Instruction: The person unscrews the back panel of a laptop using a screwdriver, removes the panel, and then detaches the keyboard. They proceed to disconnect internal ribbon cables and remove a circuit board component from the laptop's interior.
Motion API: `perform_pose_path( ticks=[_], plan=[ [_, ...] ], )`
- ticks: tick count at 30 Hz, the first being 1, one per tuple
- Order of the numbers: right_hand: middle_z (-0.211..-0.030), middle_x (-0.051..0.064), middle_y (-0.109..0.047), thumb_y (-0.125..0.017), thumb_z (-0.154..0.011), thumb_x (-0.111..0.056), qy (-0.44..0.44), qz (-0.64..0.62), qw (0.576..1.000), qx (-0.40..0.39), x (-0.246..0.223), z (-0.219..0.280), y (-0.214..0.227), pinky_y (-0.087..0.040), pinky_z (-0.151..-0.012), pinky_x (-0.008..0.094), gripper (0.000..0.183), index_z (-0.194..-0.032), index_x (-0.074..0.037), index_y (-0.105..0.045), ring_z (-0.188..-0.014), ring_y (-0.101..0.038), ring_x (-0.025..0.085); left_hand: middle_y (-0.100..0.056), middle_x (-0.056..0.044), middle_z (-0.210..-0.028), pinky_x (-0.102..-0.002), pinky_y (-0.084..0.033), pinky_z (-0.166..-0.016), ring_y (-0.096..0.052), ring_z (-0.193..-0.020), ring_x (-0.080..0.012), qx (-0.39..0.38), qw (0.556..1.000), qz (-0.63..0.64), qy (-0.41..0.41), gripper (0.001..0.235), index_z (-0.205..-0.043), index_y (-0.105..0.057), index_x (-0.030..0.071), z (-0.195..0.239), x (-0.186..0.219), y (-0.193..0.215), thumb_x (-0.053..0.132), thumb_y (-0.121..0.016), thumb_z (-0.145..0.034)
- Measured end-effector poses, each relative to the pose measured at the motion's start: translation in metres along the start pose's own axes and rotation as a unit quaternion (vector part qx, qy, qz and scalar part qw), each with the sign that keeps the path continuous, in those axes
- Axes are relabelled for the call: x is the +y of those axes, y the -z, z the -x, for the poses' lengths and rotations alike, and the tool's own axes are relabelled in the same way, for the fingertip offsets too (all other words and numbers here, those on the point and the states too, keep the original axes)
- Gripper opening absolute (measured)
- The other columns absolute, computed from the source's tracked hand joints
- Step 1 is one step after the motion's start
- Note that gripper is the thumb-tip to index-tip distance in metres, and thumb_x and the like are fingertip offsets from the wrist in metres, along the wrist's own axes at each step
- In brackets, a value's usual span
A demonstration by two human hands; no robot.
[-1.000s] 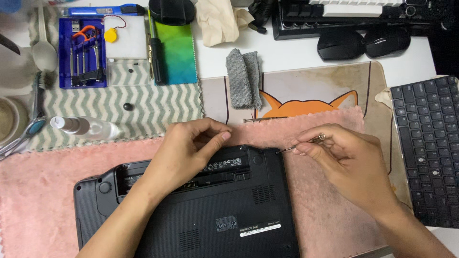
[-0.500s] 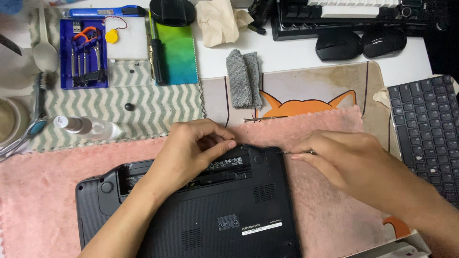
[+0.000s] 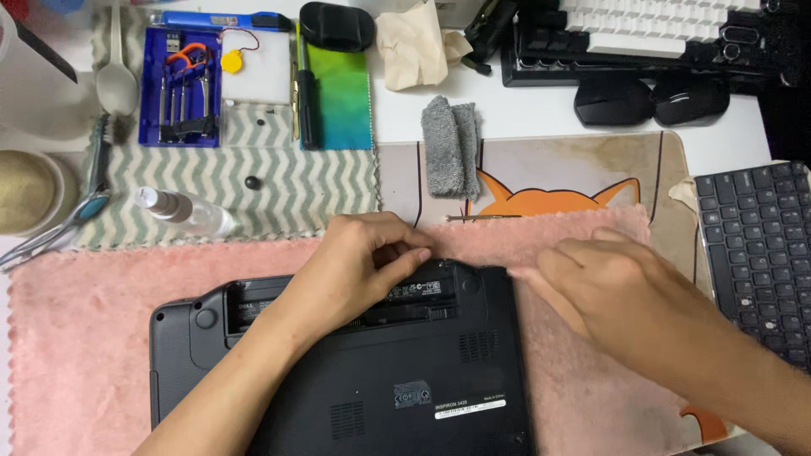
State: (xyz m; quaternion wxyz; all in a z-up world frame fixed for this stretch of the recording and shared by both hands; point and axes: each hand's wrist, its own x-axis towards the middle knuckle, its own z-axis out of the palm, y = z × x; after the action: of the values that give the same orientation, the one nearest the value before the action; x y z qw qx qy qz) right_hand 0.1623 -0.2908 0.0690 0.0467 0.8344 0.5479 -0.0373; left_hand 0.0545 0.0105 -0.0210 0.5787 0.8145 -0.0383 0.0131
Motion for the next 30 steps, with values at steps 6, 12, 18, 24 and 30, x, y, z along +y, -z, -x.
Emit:
perform_pose_path(
  ticks=[6,12,18,24,30],
  plan=[
    [-0.063,-0.003,-0.047,-0.069,-0.115,-0.063,0.042,0.059,0.996,-0.043,0.010,-0.010,0.006,-0.059,-0.086,0.044,0.060,-0.076,-0.020,-0.051,-0.058,-0.056,0.022,-0.090,-0.003,-0.108,-0.028,-0.061,-0.083,-0.082,-0.095,-0.0136,-0.012,1.000,-0.002,-0.005,0.013,-0.114,-0.089,0.013,0.000,-0.001,0.001,0.016,-0.082,-0.104],
    [-0.079,-0.001,-0.060,-0.050,-0.113,-0.004,0.075,0.070,0.991,-0.087,0.011,-0.008,0.018,-0.052,-0.086,0.043,0.026,-0.098,-0.023,-0.059,-0.070,-0.057,0.026,-0.090,-0.007,-0.110,-0.033,-0.064,-0.093,-0.086,-0.104,-0.0211,-0.012,0.997,-0.008,-0.071,0.009,-0.110,-0.084,0.008,-0.002,-0.008,-0.001,0.015,-0.079,-0.107],
    [-0.067,-0.004,-0.046,-0.058,-0.119,-0.021,0.096,0.121,0.987,-0.035,0.009,-0.011,0.016,-0.049,-0.084,0.037,0.045,-0.076,-0.022,-0.046,-0.065,-0.045,0.019,-0.089,-0.006,-0.109,-0.034,-0.063,-0.095,-0.085,-0.103,-0.0226,-0.025,0.996,-0.014,-0.088,0.011,-0.110,-0.083,0.009,-0.003,-0.012,-0.002,0.017,-0.076,-0.109],
    [-0.062,-0.004,-0.050,-0.067,-0.122,-0.071,0.162,0.231,0.959,0.024,0.013,-0.013,0.013,-0.054,-0.087,0.038,0.071,-0.072,-0.023,-0.051,-0.062,-0.054,0.019,-0.087,-0.006,-0.106,-0.033,-0.061,-0.091,-0.084,-0.099,-0.0217,-0.039,0.994,-0.016,-0.098,0.011,-0.107,-0.081,0.010,-0.003,-0.012,-0.001,0.017,-0.073,-0.111],
    [-0.078,-0.005,-0.058,-0.056,-0.096,0.020,0.126,0.153,0.973,-0.117,0.011,-0.010,0.017,-0.050,-0.082,0.042,0.044,-0.089,-0.024,-0.058,-0.072,-0.056,0.023,-0.086,-0.004,-0.103,-0.032,-0.061,-0.089,-0.083,-0.096,-0.0193,-0.041,0.996,-0.008,-0.083,0.011,-0.105,-0.081,0.010,-0.002,-0.008,0.000,0.016,-0.074,-0.111]
  ],
)
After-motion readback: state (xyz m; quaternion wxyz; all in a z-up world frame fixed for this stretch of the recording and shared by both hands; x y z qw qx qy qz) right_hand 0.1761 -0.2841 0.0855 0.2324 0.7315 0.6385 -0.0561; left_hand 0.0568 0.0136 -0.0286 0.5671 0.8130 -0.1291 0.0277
